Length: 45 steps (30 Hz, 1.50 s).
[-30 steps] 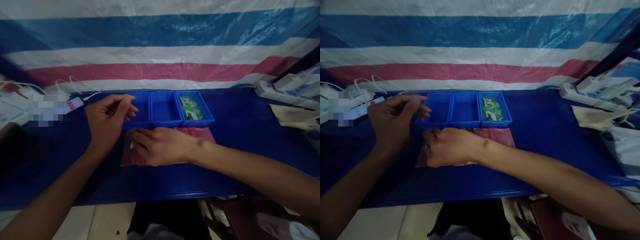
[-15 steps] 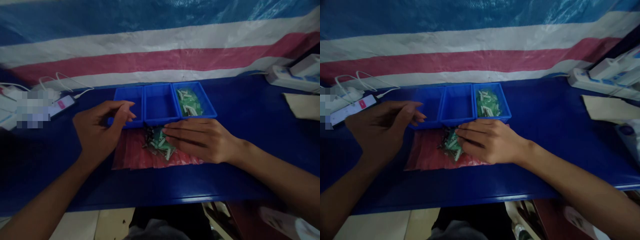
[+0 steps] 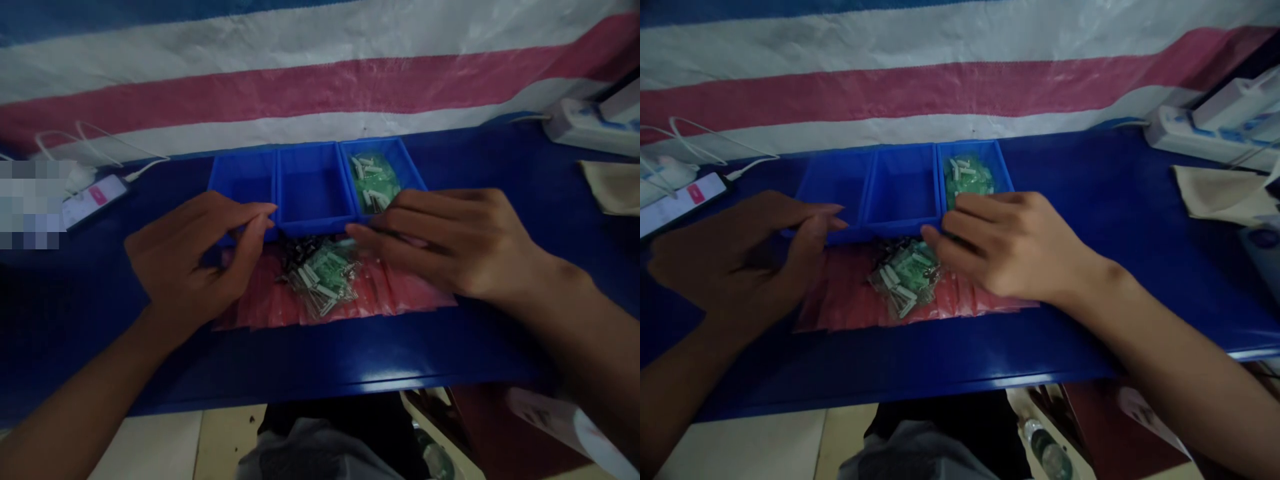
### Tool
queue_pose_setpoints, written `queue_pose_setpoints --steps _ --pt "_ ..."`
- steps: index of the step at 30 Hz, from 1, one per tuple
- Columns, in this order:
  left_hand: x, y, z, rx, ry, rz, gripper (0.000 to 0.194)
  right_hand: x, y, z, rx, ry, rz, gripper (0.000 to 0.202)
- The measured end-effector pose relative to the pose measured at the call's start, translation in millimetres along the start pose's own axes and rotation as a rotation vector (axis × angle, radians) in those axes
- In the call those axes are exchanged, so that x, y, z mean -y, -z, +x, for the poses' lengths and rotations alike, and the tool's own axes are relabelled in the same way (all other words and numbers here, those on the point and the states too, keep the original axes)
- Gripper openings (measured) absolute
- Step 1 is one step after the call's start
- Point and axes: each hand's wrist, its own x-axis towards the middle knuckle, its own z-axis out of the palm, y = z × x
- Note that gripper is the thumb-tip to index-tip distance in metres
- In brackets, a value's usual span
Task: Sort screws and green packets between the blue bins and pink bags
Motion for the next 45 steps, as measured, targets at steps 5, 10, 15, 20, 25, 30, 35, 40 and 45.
queue_pose_setpoints --steps 5,10,15,20,25,30,35,40,45 --pt "-7.1 -8.0 1.9 0.006 -0.044 -0.068 0.033 28.1 -4.1 11.1 -0.324 -0.55 0.602 0.038" --pt "-9.7 -7.4 -2.1 0.029 -0.051 -0.097 0.017 50.9 -14.9 20.4 -0.285 -0.728 1.134 0.03" --pt "-2.7 0.1 -4.9 0.002 -0.023 -0.146 0.024 45.9 -10.9 18.1 -0.304 -0.598 0.836 0.022" --pt "-15.0 0.6 -3.0 0.075 0.061 -0.163 0.021 46.9 -10.7 20.8 -0.335 -0.597 0.769 0.014" --pt "-12.1 -3.4 -3.9 -0.02 -0.123 -0.081 0.05 44.6 -17.0 26.8 -0.376 -0.713 1.273 0.027" --pt "-6.9 -3.4 1.1 -0.014 -0.155 -0.132 0.044 41.5 -18.6 25.1 -0.41 -0.788 1.392 0.012" --pt "-13.8 -4.7 -2.9 -0.016 0.21 -0.234 0.005 42.6 -14.9 15.7 -0.343 -0.596 0.653 0.032" --pt "-16.5 -9.2 -7.9 0.01 0.437 -0.503 0.019 39.4 -11.8 15.3 -0.32 -0.419 0.264 0.025" --pt "-21.6 -7.4 -10.0 0.04 0.351 -0.363 0.031 44.3 -4.6 16.4 -0.289 -0.414 0.234 0.02"
